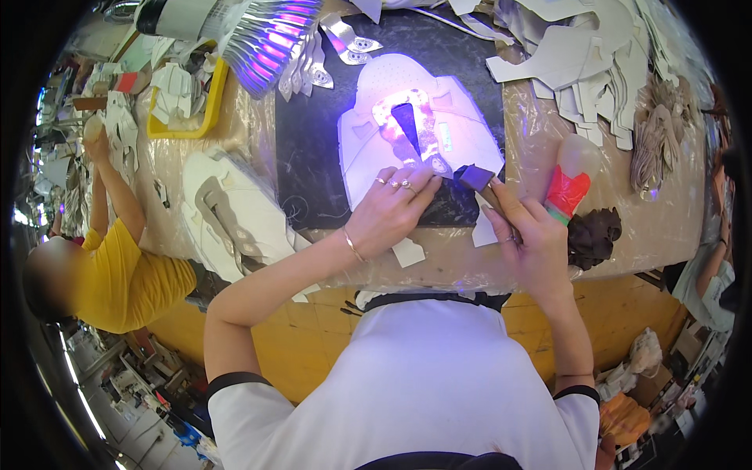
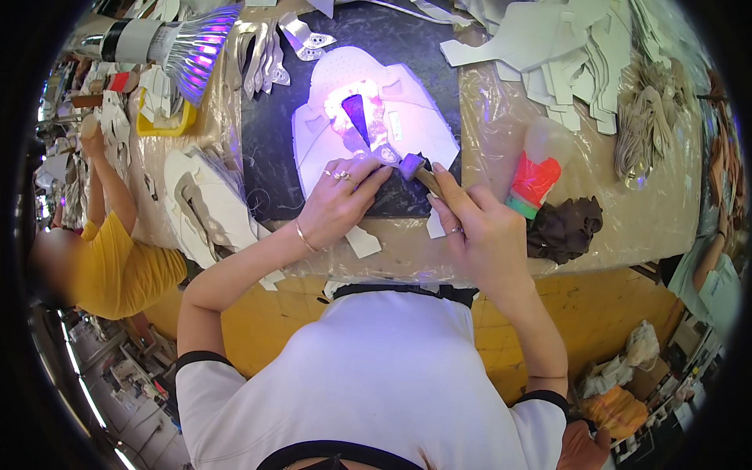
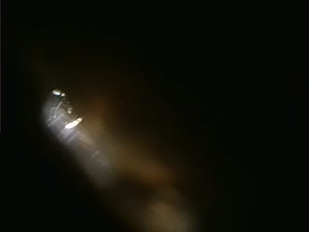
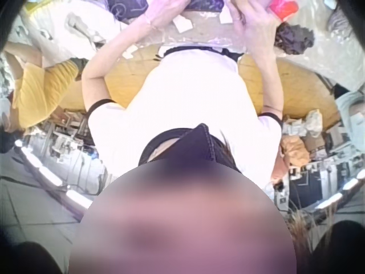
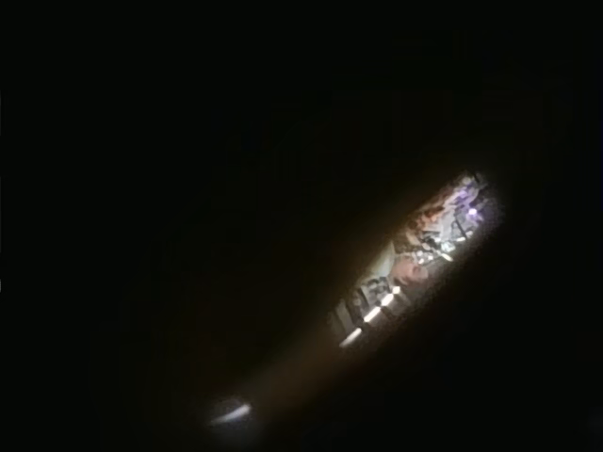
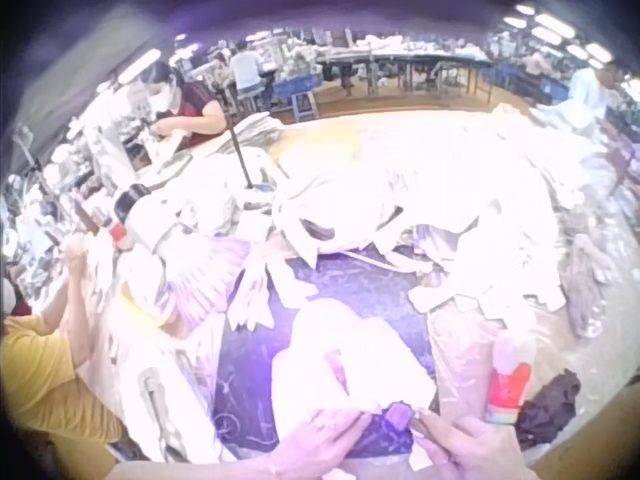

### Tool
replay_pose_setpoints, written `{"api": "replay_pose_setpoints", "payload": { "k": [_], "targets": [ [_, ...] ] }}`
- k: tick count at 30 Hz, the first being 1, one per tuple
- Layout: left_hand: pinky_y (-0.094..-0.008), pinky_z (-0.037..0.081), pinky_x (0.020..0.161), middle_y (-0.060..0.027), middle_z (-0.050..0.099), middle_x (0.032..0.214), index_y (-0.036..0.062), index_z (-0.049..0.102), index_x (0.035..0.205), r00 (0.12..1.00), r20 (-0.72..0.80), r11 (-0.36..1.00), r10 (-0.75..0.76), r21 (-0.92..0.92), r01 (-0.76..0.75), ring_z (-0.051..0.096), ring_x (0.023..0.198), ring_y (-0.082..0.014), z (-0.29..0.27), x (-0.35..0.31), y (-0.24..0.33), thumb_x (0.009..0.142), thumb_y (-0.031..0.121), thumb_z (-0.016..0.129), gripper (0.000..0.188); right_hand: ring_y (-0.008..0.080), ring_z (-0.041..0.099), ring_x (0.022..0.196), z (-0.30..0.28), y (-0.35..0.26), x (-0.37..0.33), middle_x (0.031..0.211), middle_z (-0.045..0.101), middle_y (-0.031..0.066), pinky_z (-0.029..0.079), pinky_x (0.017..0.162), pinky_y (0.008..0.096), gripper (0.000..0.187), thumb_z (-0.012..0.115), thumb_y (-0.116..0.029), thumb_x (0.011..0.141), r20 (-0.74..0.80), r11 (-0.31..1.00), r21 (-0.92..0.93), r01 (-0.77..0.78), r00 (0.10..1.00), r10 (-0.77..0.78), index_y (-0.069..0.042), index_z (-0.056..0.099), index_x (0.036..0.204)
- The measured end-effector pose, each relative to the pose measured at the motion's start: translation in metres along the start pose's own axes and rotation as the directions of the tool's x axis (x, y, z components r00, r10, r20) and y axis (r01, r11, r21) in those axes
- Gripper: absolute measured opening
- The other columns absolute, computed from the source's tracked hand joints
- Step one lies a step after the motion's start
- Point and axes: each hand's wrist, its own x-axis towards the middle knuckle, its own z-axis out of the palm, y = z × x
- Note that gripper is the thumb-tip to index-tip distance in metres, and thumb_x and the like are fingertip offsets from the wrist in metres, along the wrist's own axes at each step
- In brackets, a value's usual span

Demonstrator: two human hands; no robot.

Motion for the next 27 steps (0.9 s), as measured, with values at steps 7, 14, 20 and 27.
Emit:
{"api": "replay_pose_setpoints", "payload": {
  "k": [7,14,20,27],
  "targets": [
    [-0.0408,0.049,0.091,-0.0121,0.054,0.126,0.0029,0.057,0.132,0.997,0.071,0.992,-0.031,0.125,0.022,0.059,0.106,-0.0266,-0.005,0.003,0.007,0.082,0.008,0.058,0.051,0.0194,0.054,0.052,0.011,0.002,0.0,0.069,0.055,0.0065,0.045,0.05,0.0321,0.04,0.071,-0.016,0.089,-0.062,0.999,-0.028,-0.033,0.998,0.031,-0.012,0.066,0.128],
    [-0.0392,0.048,0.089,-0.0094,0.054,0.124,0.0059,0.057,0.134,0.996,0.081,0.979,-0.042,0.203,0.025,0.059,0.101,-0.0253,-0.005,0.006,0.008,0.082,0.01,0.059,0.052,0.0173,0.05,0.051,0.002,-0.002,-0.008,0.067,0.053,0.0053,0.044,0.049,0.0303,0.039,0.071,-0.016,0.089,-0.09,0.999,-0.033,-0.02,0.996,0.017,-0.013,0.066,0.128],
    [-0.0388,0.049,0.083,-0.0087,0.057,0.119,0.0053,0.06,0.125,0.989,0.086,0.986,-0.118,-0.11,0.127,0.063,0.094,-0.0255,-0.004,0.007,-0.005,0.076,0.009,0.069,0.051,0.0195,0.056,0.054,0.017,-0.004,-0.004,0.072,0.056,0.0048,0.046,0.052,0.0314,0.045,0.072,-0.016,0.087,-0.037,0.985,-0.162,0.061,0.997,-0.067,-0.017,0.064,0.131],
    [-0.0377,0.05,0.078,-0.0099,0.058,0.115,0.0026,0.06,0.123,0.996,-0.026,0.991,-0.086,-0.109,0.082,0.063,0.088,-0.025,0.008,0.004,-0.006,0.073,0.008,0.071,0.051,0.0226,0.058,0.055,0.011,-0.01,-0.006,0.072,0.058,0.0051,0.047,0.052,0.0342,0.044,0.071,-0.016,0.087,-0.041,0.99,-0.139,-0.011,0.999,0.005,-0.018,0.065,0.13]
  ]
}}
